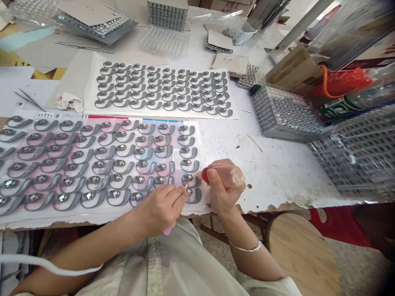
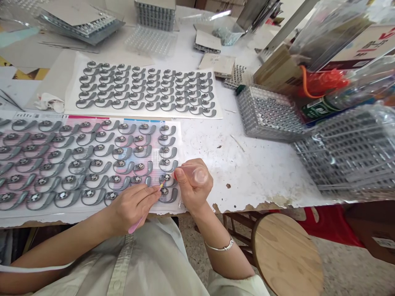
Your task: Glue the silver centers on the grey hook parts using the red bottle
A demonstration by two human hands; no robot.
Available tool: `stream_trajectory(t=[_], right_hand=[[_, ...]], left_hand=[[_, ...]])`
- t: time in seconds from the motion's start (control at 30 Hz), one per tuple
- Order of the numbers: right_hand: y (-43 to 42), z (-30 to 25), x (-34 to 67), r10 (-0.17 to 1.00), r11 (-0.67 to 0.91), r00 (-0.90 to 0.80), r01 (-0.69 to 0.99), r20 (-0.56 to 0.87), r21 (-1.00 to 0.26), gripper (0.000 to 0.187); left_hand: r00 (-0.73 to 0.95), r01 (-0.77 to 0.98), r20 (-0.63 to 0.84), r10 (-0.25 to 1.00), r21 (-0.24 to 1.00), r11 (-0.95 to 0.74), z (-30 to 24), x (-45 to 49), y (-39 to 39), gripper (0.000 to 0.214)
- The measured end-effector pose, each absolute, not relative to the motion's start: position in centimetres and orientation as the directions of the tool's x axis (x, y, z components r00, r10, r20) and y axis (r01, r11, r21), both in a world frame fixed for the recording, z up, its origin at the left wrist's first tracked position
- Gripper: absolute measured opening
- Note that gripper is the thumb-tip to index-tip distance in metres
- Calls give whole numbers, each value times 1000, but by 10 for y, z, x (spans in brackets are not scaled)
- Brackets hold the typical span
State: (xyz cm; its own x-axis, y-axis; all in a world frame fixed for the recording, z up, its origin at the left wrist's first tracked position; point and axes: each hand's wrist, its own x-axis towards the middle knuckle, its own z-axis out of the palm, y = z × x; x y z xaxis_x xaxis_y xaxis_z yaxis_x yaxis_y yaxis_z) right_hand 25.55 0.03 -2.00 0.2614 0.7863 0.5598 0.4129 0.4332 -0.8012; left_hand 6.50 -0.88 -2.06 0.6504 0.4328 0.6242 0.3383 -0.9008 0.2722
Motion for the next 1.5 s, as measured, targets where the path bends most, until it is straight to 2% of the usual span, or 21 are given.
stream_trajectory(t=[0.23,0.8,1.17,1.33,1.5], right_hand=[[1,-14,256,717,533,178,483,674,-694,12],[-3,-10,257,649,597,56,581,759,-553,9],[-4,-12,258,653,615,68,533,754,-581,12],[-4,-11,258,662,610,76,523,745,-596,12],[-3,-12,257,670,611,65,519,740,-598,11]], left_hand=[[684,355,600,415,224,-908,-13,65,-7,24],[673,361,601,431,241,-901,-13,66,-7,22],[648,287,598,471,381,-879,-13,63,-1,24],[604,230,611,512,482,-846,-9,63,4,23],[594,176,553,583,618,-766,-9,60,7,20]])
